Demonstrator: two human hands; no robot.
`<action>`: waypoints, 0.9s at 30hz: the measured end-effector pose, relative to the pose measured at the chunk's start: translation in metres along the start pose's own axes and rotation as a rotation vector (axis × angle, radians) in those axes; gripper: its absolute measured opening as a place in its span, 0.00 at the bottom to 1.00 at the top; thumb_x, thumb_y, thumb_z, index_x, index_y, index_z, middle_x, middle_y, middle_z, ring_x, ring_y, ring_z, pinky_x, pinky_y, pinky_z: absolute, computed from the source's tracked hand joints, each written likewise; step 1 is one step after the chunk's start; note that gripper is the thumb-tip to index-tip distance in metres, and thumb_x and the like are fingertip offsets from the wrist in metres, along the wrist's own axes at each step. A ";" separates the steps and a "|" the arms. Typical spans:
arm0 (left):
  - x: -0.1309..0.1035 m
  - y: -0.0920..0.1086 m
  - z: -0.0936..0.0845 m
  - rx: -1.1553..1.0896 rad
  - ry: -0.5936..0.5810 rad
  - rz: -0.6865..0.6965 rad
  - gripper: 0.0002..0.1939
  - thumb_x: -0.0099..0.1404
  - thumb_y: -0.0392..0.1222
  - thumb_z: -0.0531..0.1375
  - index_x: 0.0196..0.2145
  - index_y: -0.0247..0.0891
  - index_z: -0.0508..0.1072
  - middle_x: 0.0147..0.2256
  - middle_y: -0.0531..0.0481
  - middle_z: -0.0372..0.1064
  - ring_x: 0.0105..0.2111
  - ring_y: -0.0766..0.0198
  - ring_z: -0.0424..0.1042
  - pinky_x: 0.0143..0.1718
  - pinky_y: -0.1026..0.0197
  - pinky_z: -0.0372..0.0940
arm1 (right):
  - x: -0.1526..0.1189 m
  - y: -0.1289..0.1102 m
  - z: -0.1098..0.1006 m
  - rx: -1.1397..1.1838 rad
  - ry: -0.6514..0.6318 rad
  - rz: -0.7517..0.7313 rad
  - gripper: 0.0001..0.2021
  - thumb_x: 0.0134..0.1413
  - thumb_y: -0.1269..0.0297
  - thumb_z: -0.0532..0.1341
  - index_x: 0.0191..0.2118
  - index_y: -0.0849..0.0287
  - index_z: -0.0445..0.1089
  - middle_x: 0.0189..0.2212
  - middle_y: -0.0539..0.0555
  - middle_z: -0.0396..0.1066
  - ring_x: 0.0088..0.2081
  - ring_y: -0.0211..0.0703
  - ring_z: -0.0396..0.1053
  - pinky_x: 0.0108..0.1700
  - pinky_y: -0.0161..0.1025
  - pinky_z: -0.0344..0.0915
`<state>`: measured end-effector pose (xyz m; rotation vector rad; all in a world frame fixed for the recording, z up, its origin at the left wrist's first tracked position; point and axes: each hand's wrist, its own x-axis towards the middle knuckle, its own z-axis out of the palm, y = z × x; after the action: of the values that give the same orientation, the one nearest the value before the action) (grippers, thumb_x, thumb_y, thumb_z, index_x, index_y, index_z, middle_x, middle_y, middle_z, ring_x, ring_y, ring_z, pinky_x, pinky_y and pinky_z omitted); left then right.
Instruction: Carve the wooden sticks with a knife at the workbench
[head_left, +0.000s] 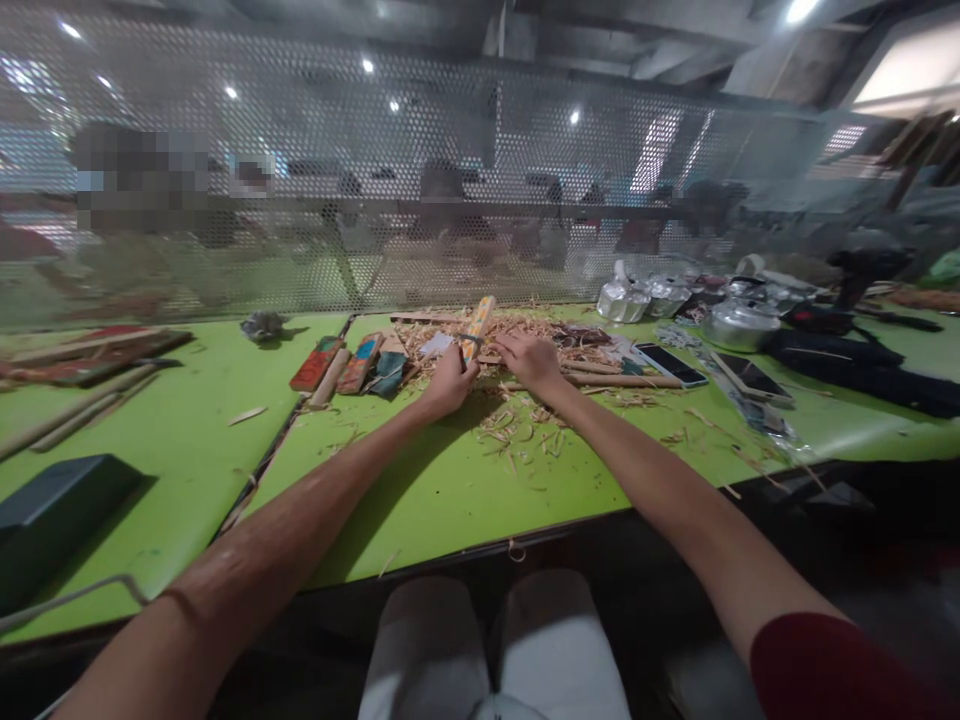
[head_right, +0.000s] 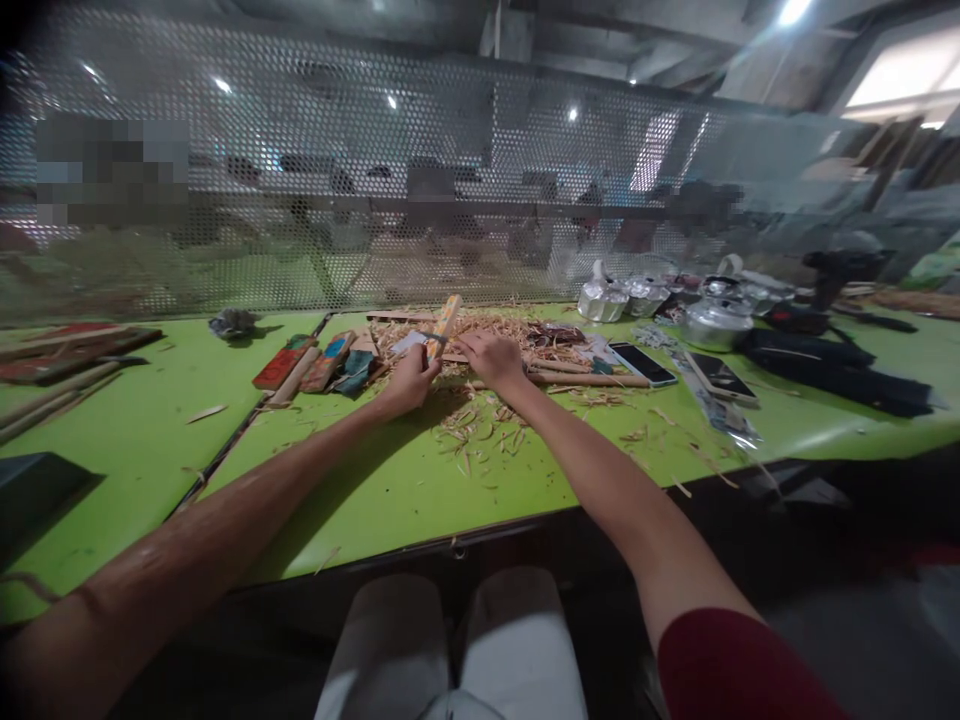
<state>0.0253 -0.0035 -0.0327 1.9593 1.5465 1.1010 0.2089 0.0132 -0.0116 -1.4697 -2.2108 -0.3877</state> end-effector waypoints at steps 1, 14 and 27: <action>0.000 0.000 0.000 0.018 -0.011 -0.003 0.10 0.70 0.37 0.57 0.32 0.43 0.57 0.29 0.53 0.61 0.31 0.60 0.62 0.33 0.58 0.54 | 0.000 0.001 0.000 0.000 0.006 0.010 0.20 0.77 0.56 0.52 0.54 0.57 0.80 0.46 0.58 0.79 0.45 0.47 0.73 0.39 0.36 0.58; 0.005 -0.013 0.002 0.042 -0.017 0.066 0.12 0.70 0.40 0.56 0.31 0.44 0.54 0.29 0.53 0.59 0.31 0.61 0.60 0.33 0.58 0.52 | 0.002 0.002 -0.003 -0.043 -0.023 0.023 0.22 0.77 0.54 0.50 0.57 0.55 0.79 0.49 0.58 0.78 0.43 0.47 0.71 0.36 0.37 0.55; -0.004 -0.009 0.006 0.059 -0.098 0.121 0.10 0.71 0.44 0.56 0.32 0.43 0.57 0.30 0.52 0.64 0.31 0.60 0.63 0.32 0.59 0.56 | 0.008 0.037 -0.014 0.011 0.099 0.216 0.22 0.76 0.53 0.53 0.56 0.58 0.80 0.48 0.59 0.79 0.44 0.45 0.69 0.38 0.36 0.53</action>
<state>0.0241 -0.0037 -0.0436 2.1379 1.4414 1.0003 0.2431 0.0277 0.0044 -1.6271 -1.9508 -0.3672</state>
